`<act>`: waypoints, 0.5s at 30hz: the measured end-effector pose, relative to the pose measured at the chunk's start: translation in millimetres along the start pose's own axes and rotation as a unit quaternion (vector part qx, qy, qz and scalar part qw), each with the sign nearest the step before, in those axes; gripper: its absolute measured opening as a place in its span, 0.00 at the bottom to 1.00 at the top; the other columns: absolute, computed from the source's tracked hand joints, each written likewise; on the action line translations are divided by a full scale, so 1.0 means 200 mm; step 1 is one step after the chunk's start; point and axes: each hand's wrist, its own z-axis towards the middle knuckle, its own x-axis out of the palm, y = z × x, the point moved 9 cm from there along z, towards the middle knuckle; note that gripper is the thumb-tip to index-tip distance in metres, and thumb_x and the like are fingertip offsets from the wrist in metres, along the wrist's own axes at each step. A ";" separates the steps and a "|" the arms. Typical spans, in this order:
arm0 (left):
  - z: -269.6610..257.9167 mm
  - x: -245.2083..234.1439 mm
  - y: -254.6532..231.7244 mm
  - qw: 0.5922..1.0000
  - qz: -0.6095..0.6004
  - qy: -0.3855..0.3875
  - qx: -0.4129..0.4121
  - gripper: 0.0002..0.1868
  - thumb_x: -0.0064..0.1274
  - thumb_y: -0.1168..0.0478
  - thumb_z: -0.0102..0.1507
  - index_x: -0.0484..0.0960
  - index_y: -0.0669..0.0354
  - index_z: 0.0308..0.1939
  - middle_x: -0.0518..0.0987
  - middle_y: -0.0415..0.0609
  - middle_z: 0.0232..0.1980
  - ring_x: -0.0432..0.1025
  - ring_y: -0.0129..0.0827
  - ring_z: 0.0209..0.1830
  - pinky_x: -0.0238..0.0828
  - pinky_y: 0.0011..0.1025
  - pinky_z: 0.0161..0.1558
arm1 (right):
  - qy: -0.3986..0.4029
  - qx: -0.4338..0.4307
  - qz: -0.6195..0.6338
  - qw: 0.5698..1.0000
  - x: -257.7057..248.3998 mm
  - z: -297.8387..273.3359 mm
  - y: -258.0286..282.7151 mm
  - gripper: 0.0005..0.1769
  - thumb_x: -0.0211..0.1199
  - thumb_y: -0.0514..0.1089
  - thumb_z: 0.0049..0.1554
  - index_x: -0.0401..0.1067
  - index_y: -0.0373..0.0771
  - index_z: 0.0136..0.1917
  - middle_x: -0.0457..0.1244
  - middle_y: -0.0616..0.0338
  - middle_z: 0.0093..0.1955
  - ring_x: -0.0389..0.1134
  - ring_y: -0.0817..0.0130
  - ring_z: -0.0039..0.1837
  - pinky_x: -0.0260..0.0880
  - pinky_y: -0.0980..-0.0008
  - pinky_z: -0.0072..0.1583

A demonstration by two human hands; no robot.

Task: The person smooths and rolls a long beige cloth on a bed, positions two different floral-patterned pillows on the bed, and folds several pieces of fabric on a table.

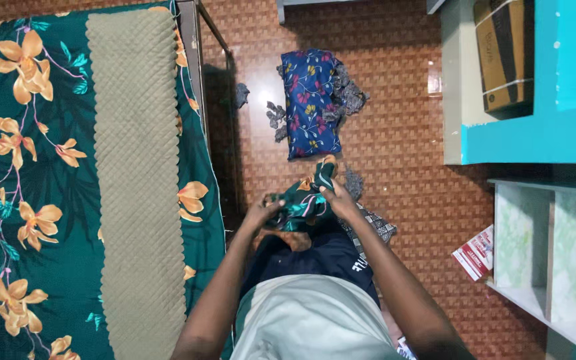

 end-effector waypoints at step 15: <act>1.02 0.10 -0.21 0.995 0.053 -0.066 0.061 0.16 0.48 0.52 0.74 0.79 0.64 0.45 0.77 0.48 0.40 0.70 0.30 0.42 0.69 0.32 0.48 | 0.168 0.075 -0.020 0.983 0.14 0.87 -0.09 0.28 0.61 0.49 0.61 0.67 0.40 0.72 0.66 0.51 0.68 0.68 0.63 0.68 0.67 0.66 0.66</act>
